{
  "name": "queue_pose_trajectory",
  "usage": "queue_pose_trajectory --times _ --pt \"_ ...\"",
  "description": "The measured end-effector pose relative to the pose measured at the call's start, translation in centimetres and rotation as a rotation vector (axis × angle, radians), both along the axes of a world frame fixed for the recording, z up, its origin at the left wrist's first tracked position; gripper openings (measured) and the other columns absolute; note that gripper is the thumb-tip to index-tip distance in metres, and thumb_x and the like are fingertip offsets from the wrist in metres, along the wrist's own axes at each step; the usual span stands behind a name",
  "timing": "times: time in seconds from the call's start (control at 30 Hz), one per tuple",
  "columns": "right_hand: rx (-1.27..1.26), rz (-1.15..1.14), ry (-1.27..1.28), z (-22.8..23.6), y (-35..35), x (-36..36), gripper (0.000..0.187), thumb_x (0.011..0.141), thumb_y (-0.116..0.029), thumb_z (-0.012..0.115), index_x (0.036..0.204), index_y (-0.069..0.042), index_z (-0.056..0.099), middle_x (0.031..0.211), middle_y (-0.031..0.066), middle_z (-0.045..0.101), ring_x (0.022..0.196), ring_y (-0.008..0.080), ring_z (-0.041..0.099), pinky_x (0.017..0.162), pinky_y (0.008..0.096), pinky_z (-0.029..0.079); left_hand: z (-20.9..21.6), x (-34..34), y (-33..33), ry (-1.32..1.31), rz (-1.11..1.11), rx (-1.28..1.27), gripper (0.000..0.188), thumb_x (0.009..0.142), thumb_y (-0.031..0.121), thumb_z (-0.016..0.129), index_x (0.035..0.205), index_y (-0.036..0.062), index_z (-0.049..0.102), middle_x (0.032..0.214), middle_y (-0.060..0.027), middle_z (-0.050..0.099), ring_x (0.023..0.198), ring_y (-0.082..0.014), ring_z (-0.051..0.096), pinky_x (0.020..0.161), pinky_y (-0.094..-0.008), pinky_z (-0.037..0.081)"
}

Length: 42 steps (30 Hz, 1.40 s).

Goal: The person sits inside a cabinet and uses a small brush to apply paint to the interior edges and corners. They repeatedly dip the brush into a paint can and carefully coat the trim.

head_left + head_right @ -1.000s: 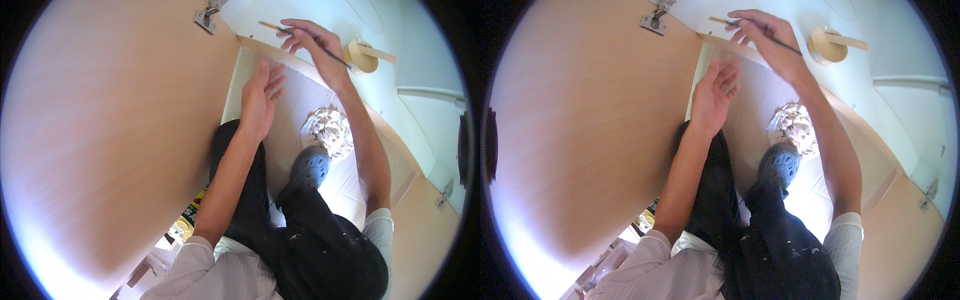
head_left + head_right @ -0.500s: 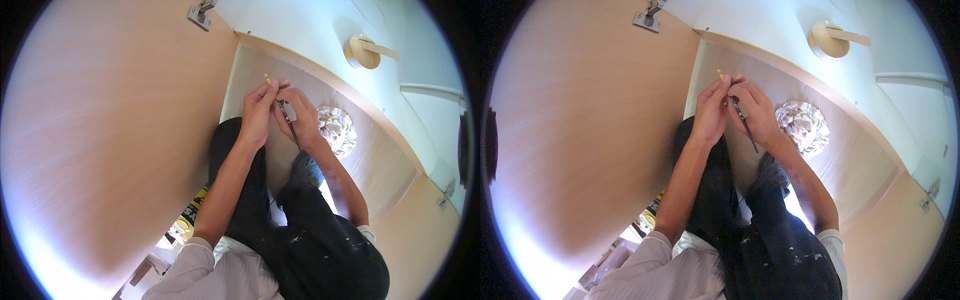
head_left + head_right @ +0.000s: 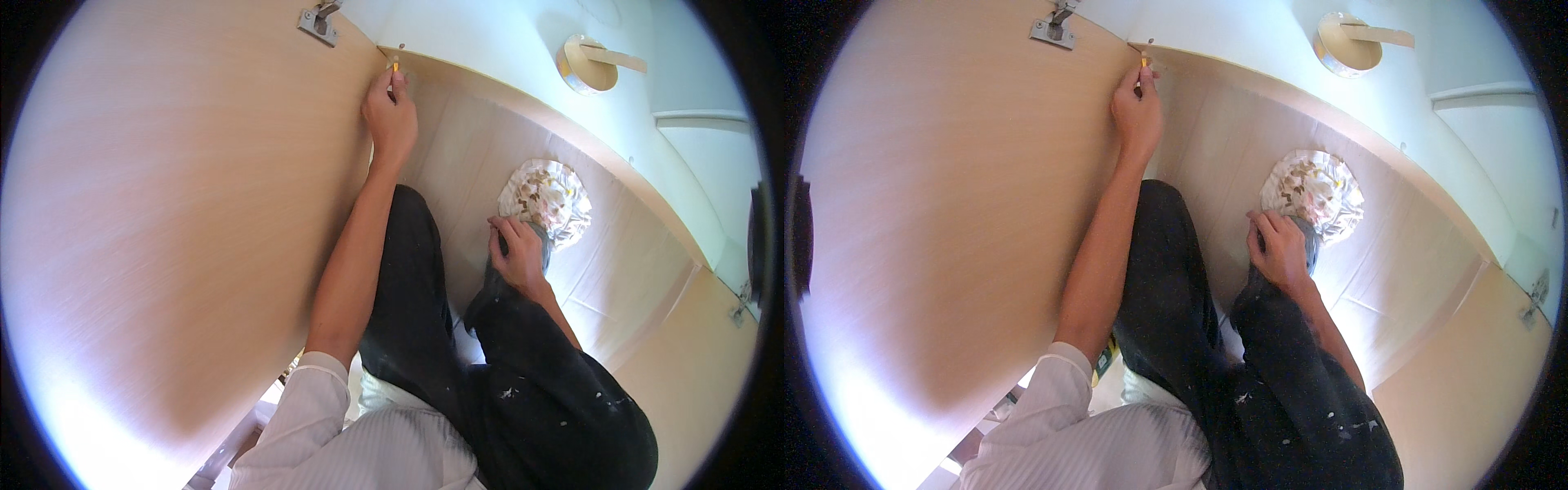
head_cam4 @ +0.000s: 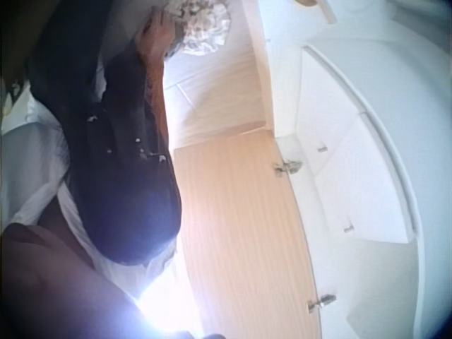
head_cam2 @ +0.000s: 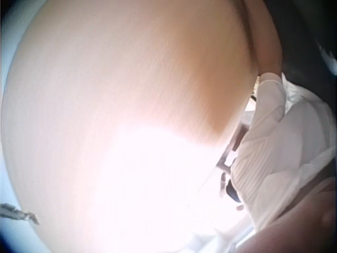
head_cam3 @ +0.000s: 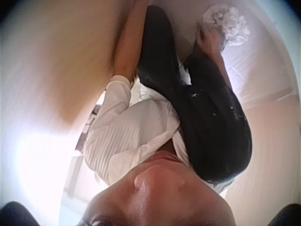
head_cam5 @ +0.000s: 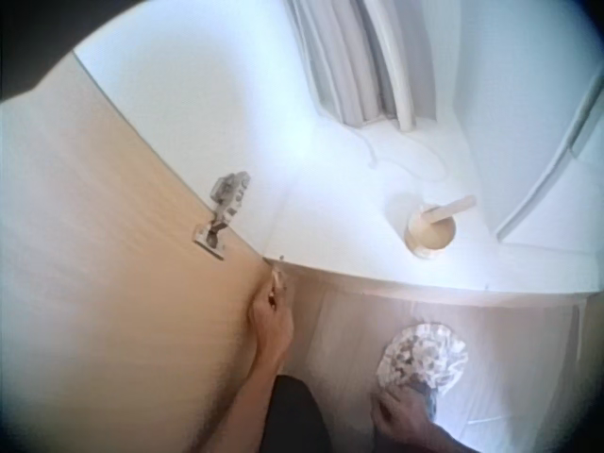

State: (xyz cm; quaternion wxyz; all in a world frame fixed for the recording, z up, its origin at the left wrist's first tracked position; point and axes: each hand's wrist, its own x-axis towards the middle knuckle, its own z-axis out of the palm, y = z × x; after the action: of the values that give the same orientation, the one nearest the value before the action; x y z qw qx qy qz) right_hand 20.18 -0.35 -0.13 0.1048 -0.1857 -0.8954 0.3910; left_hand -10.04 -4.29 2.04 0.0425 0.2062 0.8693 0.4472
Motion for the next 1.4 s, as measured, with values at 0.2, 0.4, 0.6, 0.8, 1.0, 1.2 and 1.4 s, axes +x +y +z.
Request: queue_pose_trajectory --times 0.2,0.4,0.6,0.8,1.0,1.2,1.4 --pt "0.011 0.015 0.006 0.3 0.2 -0.6 0.021 0.081 -0.003 0.067 0.101 -0.005 0.067 0.089 0.0123 0.065 0.076 0.0305 0.062 0.071 0.0402 0.049 -2.0 -1.2 0.4 -0.014 0.042 0.069 0.035 0.105 0.025 0.049 0.121 0.0003 0.068 0.078 -0.0101 0.065 0.066 -0.0164 0.063 0.064 -0.0333 0.049" --pt "0.023 0.013 0.012 0.0 0.4 -0.5 0.019 0.080 -0.003 0.068 0.098 -0.005 0.067 0.084 0.0116 0.064 0.073 0.0297 0.061 0.069 0.0391 0.048 -0.7 -0.2 1.6 -0.226 0.065 0.188 0.032 0.105 0.017 0.048 0.113 -0.0076 0.067 0.076 -0.0136 0.065 0.057 -0.0174 0.064 0.062 -0.0355 0.048" --pt "0.031 0.014 0.010 0.0 0.4 -0.6 0.018 0.079 -0.003 0.068 0.097 -0.005 0.066 0.081 0.0113 0.062 0.071 0.0294 0.060 0.068 0.0390 0.048 -1.3 -0.4 1.8 -0.244 0.064 0.221 0.031 0.105 0.015 0.048 0.114 -0.0095 0.065 0.089 -0.0144 0.066 0.059 -0.0177 0.065 0.061 -0.0350 0.049" --pt "0.039 0.019 0.009 -0.3 0.4 -0.5 0.018 0.079 -0.003 0.068 0.097 -0.005 0.066 0.079 0.0110 0.061 0.070 0.0293 0.060 0.068 0.0391 0.048 -2.4 -0.8 1.6 -0.238 0.045 0.259 0.035 0.106 0.024 0.050 0.126 -0.0012 0.064 0.069 -0.0047 0.063 0.060 -0.0094 0.061 0.053 -0.0262 0.043" --pt "0.035 0.019 -0.005 -0.1 0.4 -0.6 0.017 0.079 -0.003 0.068 0.096 -0.005 0.066 0.081 0.0110 0.062 0.071 0.0293 0.060 0.068 0.0391 0.048 -2.4 -0.7 1.8 -0.231 0.045 0.270 0.035 0.106 0.024 0.050 0.123 -0.0025 0.065 0.065 -0.0049 0.063 0.054 -0.0081 0.054 0.051 -0.0265 0.039" --pt "0.028 0.014 -0.005 0.0 0.4 -0.6 0.017 0.079 -0.003 0.068 0.095 -0.004 0.066 0.082 0.0114 0.062 0.072 0.0294 0.060 0.069 0.0392 0.048 -1.7 -0.5 2.0 -0.183 0.045 0.211 0.035 0.106 0.023 0.050 0.120 -0.0053 0.066 0.072 -0.0075 0.066 0.056 -0.0102 0.059 0.051 -0.0286 0.042" --pt "0.031 0.024 -0.004 0.0 0.4 -0.6 0.017 0.078 -0.003 0.068 0.095 -0.004 0.065 0.081 0.0113 0.061 0.071 0.0295 0.060 0.068 0.0392 0.048 -1.6 -0.4 2.2 -0.205 0.062 0.261 0.034 0.105 0.019 0.052 0.120 -0.0086 0.065 0.095 -0.0129 0.069 0.061 -0.0147 0.065 0.055 -0.0294 0.047"
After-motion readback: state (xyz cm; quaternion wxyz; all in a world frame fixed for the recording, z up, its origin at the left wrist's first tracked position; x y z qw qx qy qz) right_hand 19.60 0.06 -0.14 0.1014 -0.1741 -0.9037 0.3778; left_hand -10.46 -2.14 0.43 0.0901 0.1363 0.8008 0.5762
